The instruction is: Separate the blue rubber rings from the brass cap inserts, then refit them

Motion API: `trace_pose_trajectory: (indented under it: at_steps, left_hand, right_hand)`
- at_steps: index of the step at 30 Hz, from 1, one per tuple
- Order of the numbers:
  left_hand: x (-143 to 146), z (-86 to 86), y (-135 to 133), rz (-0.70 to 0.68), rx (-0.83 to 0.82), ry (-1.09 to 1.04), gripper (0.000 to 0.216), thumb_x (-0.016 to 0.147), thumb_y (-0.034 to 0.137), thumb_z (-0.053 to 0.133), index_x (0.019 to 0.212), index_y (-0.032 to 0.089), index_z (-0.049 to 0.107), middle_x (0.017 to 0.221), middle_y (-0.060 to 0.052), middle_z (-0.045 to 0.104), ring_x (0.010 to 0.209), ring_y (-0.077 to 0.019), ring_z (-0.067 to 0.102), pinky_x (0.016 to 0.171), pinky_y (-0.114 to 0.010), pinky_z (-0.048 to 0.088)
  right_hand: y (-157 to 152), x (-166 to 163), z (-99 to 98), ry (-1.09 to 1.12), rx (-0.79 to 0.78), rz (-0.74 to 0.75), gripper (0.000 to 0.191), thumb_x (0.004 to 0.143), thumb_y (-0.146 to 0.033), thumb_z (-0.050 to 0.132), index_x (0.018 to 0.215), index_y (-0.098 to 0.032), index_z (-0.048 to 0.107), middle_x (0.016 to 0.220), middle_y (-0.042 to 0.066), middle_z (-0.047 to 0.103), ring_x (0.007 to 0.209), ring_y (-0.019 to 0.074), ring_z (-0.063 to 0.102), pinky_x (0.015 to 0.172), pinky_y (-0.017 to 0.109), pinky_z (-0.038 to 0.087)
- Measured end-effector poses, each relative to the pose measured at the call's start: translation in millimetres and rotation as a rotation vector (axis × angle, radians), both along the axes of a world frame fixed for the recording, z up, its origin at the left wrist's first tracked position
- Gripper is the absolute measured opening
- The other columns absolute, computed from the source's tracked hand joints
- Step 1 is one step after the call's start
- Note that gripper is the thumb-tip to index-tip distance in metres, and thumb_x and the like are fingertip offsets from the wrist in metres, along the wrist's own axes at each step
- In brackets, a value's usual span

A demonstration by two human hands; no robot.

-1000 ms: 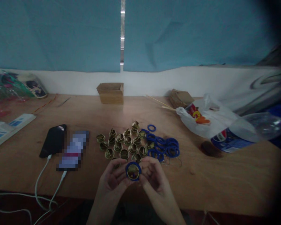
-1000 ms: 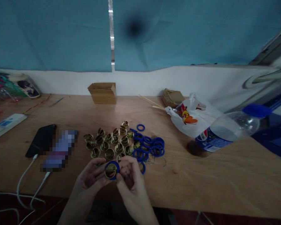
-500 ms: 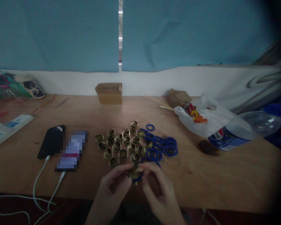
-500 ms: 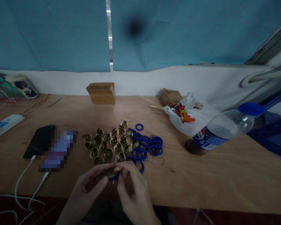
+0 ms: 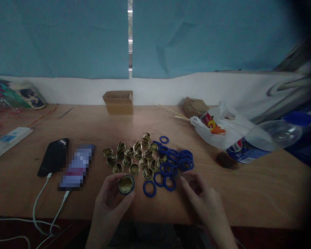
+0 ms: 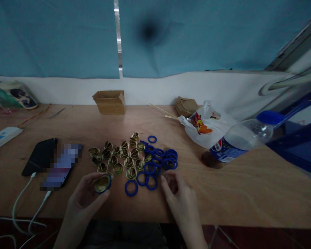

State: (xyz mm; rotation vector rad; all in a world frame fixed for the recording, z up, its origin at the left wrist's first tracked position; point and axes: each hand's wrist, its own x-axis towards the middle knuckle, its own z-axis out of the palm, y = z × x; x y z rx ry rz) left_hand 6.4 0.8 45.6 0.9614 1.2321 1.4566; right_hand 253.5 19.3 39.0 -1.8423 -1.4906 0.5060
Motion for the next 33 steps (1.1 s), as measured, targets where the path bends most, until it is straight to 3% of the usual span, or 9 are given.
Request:
trace_pose_trajectory:
  at_steps: [2,5,13,16,20,26,33]
  left_hand:
    - [0.9,-0.4,-0.5,-0.029,-0.013,0.006,0.034,0.072,0.02,0.079,0.102,0.023,0.064,0.105,-0.004,0.072,0.098,-0.0183,0.068,0.086,-0.025,0.052]
    - [6.2,-0.3,-2.1,-0.045,-0.02,0.01,0.033,0.072,0.021,0.078,0.101,0.022,0.064,0.104,-0.005,0.071,0.099,-0.0197,0.067,0.088,-0.027,0.052]
    - [12.8,-0.4,-3.8,-0.035,0.002,-0.009,0.028,0.073,0.022,0.077,0.098,0.021,0.065,0.106,-0.006,0.071,0.102,-0.0207,0.065,0.091,-0.029,0.051]
    - [9.7,-2.7,-2.5,-0.059,0.008,-0.013,0.028,0.073,0.021,0.077,0.099,0.021,0.066,0.108,-0.007,0.07,0.101,-0.0217,0.066,0.091,-0.031,0.052]
    - [7.9,-2.5,-2.4,-0.053,0.003,-0.024,0.028,0.073,0.022,0.078,0.099,0.02,0.066,0.108,-0.008,0.07,0.102,-0.0217,0.067,0.091,-0.03,0.052]
    - [9.3,0.7,-3.3,-0.006,-0.012,-0.006,0.028,0.073,0.027,0.079,0.098,0.021,0.067,0.106,-0.007,0.07,0.101,-0.0221,0.066,0.09,-0.031,0.051]
    - [11.0,0.0,-3.5,-0.022,-0.004,-0.012,0.027,0.074,0.027,0.078,0.097,0.02,0.066,0.104,-0.006,0.07,0.1,-0.0213,0.066,0.091,-0.031,0.051]
  right_hand:
    - [3.7,8.9,-3.9,-0.104,-0.116,0.018,0.025,0.085,-0.044,0.055,0.091,-0.021,0.062,0.058,0.0,0.062,0.05,0.0214,0.062,0.05,0.031,0.042]
    - [7.7,8.7,-7.7,-0.185,-0.161,0.048,0.027,0.086,-0.045,0.051,0.096,-0.022,0.061,0.061,0.0,0.064,0.052,0.0224,0.063,0.05,0.031,0.04]
    - [17.4,6.4,-11.3,-0.277,-0.056,0.192,0.02,0.09,-0.033,0.044,0.078,-0.024,0.056,0.079,0.006,0.069,0.071,0.0249,0.068,0.06,0.033,0.046]
    - [19.1,8.0,-10.6,-0.284,-0.032,0.211,0.018,0.089,-0.028,0.045,0.074,-0.024,0.053,0.079,0.006,0.068,0.069,0.0246,0.067,0.059,0.034,0.045]
    - [19.2,11.3,-8.7,-0.28,0.002,0.227,0.015,0.089,-0.025,0.045,0.076,-0.024,0.052,0.076,0.005,0.065,0.064,0.0229,0.065,0.059,0.034,0.046]
    - [17.3,11.7,-10.8,-0.261,0.034,0.249,0.014,0.091,-0.031,0.05,0.083,-0.023,0.058,0.091,0.007,0.064,0.076,0.0243,0.067,0.068,0.037,0.05]
    - [17.7,3.4,-13.5,-0.314,0.019,0.206,0.018,0.09,-0.028,0.047,0.074,-0.023,0.054,0.081,0.007,0.063,0.071,0.0247,0.064,0.058,0.034,0.046]
